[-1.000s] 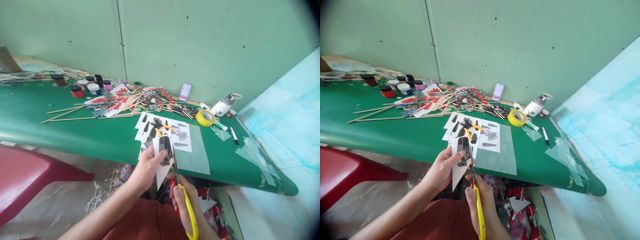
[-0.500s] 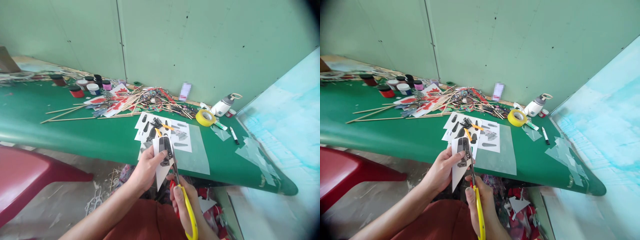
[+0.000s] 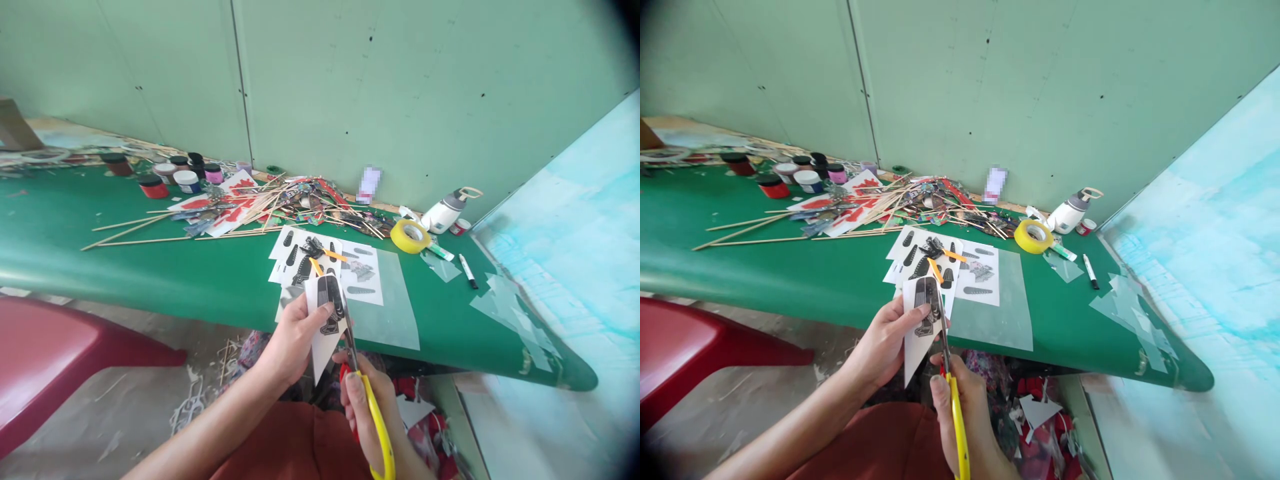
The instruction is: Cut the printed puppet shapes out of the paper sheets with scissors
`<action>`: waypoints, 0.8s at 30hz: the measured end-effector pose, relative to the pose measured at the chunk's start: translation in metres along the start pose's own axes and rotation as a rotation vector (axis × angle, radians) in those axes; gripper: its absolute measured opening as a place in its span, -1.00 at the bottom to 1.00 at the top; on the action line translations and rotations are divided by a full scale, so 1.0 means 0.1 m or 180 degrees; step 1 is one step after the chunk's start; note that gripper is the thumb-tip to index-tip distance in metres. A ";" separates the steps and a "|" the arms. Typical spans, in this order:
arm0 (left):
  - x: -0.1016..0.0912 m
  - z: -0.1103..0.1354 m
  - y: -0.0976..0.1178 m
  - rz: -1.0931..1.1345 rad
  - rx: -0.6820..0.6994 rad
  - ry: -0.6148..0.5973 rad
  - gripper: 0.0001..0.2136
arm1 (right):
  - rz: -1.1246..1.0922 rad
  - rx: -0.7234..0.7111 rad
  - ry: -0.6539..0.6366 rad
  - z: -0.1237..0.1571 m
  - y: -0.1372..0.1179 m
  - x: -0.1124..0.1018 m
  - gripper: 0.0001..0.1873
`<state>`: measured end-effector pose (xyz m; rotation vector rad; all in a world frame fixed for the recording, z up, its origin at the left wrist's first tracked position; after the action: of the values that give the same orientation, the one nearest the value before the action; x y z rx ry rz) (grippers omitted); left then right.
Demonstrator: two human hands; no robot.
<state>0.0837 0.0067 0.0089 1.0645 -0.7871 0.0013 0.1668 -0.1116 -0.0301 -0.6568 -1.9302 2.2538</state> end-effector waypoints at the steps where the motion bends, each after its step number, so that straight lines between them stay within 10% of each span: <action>1: 0.00 0.00 0.00 -0.0011 0.0004 0.0037 -0.79 | 0.0023 0.0007 0.0027 0.00 0.01 0.00 -0.31; 24: -0.05 -0.02 -0.03 -0.0016 -0.0007 0.0170 -0.81 | 0.0494 -0.0252 0.0299 -0.06 0.05 0.00 -0.30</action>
<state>0.0823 0.0083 0.0030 1.0603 -0.7362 0.0245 0.1702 -0.1073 -0.0353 -0.9357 -1.9959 2.1966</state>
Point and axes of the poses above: each hand's wrist, its own z-axis away from the middle knuckle, its own x-axis out of the palm, y = z × x, the point moved 7 cm from there along -z, towards the middle knuckle, and after that the axes turned 1 degree about -x, right-handed, at the moved point
